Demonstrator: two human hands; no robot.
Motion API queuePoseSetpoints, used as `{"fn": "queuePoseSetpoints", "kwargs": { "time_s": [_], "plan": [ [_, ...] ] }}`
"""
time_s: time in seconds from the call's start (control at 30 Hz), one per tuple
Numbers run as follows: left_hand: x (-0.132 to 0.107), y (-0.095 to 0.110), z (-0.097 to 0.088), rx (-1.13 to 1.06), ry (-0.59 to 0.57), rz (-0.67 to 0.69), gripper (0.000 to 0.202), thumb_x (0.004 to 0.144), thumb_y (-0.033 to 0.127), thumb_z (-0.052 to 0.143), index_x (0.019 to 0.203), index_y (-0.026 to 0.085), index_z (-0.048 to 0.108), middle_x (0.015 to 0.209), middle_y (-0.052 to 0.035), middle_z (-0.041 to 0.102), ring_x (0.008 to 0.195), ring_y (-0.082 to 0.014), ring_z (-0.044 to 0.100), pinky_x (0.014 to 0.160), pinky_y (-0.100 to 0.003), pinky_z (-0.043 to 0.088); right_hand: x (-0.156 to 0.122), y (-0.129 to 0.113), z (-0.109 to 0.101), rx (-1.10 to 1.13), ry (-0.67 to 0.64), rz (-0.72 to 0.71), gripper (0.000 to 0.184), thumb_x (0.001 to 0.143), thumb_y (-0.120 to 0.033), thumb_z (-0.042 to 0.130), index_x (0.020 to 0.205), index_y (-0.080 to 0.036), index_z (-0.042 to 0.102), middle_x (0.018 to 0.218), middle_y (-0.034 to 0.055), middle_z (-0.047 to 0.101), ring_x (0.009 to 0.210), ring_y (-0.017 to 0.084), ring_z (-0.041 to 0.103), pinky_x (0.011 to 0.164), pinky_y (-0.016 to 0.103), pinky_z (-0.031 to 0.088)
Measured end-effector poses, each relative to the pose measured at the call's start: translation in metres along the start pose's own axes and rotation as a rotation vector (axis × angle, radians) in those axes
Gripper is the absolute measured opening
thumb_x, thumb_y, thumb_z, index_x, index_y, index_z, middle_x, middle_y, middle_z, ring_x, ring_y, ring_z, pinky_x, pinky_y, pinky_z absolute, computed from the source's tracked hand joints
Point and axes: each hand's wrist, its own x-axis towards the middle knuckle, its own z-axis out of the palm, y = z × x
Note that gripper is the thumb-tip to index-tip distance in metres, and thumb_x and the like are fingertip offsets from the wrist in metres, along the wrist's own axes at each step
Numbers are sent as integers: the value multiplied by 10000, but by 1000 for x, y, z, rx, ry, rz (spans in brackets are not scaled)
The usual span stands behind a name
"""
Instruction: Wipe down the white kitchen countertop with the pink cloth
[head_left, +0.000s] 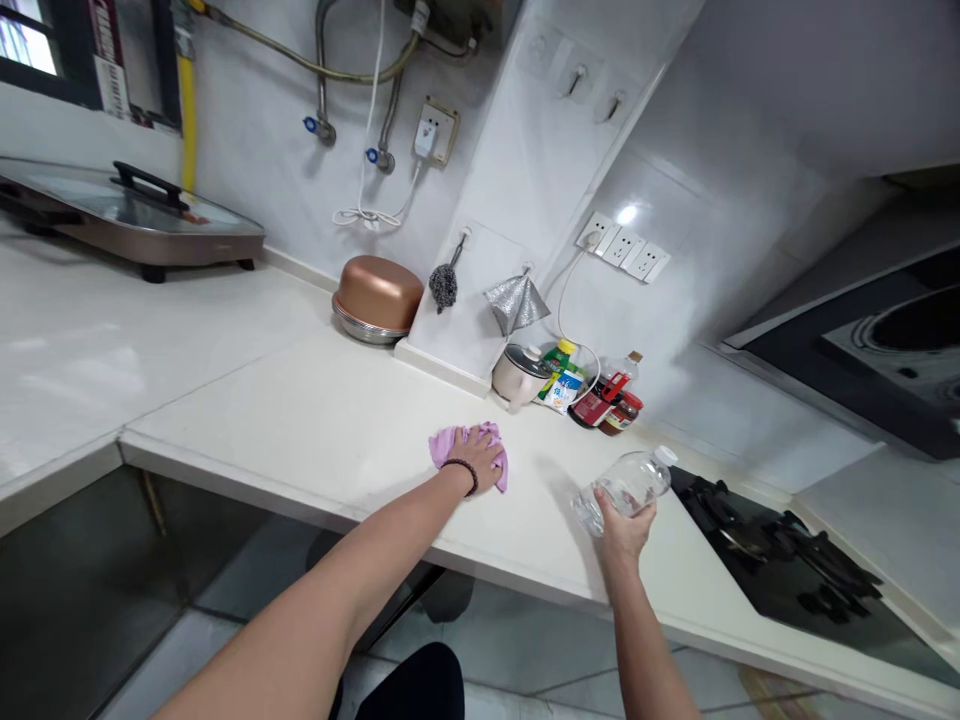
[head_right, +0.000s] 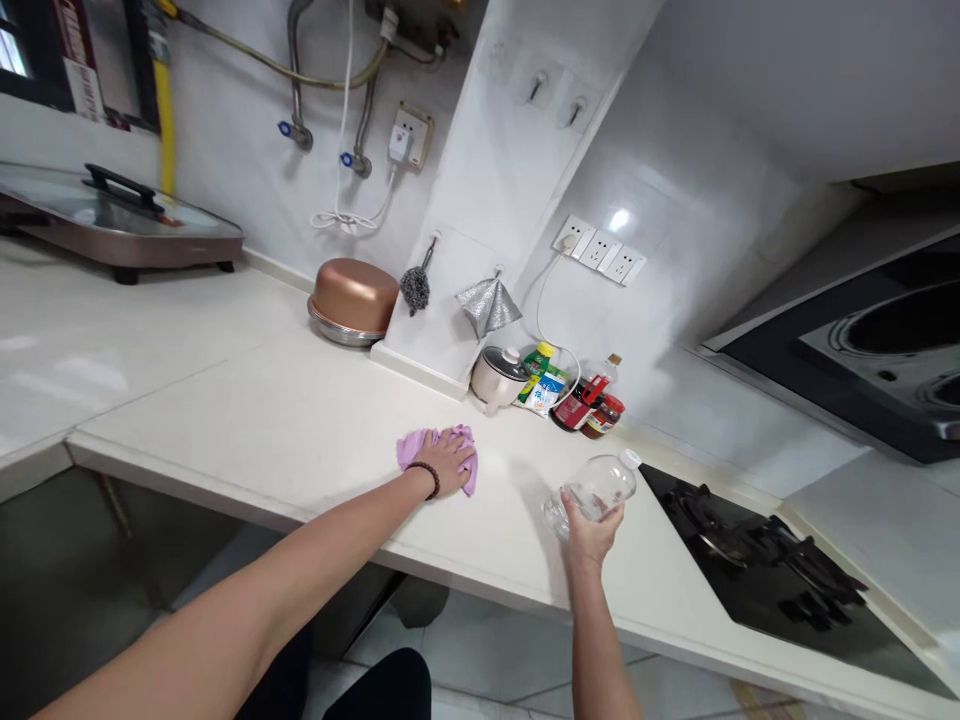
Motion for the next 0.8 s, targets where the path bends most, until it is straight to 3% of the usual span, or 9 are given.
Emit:
{"fn": "queuePoseSetpoints", "kwargs": {
  "time_s": [0.1, 0.43, 0.53, 0.63, 0.8],
  "plan": [
    [1, 0, 1, -12, 11, 5, 550, 953, 457, 469, 1475, 314, 568, 1679, -70, 416, 1566, -392, 229, 1240, -692, 120, -3, -6, -3, 5, 8, -11, 1122, 555, -597, 937, 1471, -190, 434, 1202, 97, 627, 1148, 339, 639, 1104, 567, 479],
    [2, 0, 2, -49, 22, 0, 533, 943, 482, 504, 1442, 318, 592, 1656, -75, 439, 1561, -393, 225, 1242, -690, 92, -9, -28, 0, -16, -110, -62, 1156, 578, -658, 895, 1502, -181, 391, 1209, 109, 620, 1134, 336, 629, 1023, 506, 525],
    [1, 1, 1, -52, 24, 1, 531, 946, 473, 493, 1443, 313, 594, 1661, -74, 437, 1561, -392, 230, 1243, -688, 100, 5, -30, -8, -204, -240, -179, 1147, 626, -671, 860, 1546, -189, 372, 1221, 111, 634, 1164, 355, 619, 1042, 514, 493],
    [1, 2, 1, -59, 32, 0, 535, 943, 476, 498, 1442, 314, 599, 1657, -74, 444, 1558, -391, 241, 1244, -684, 112, 28, -34, -25, -505, -346, -385, 1041, 715, -653, 791, 1556, -187, 391, 1228, 132, 628, 1143, 366, 615, 984, 497, 498],
    [1, 1, 1, -74, 36, -4, 540, 933, 495, 511, 1422, 295, 622, 1649, -85, 454, 1557, -402, 237, 1245, -692, 101, 55, -50, -48, -1015, -372, -723, 850, 814, -525, 723, 1550, -224, 423, 1113, 119, 613, 1047, 360, 608, 894, 469, 491]
  ]
}}
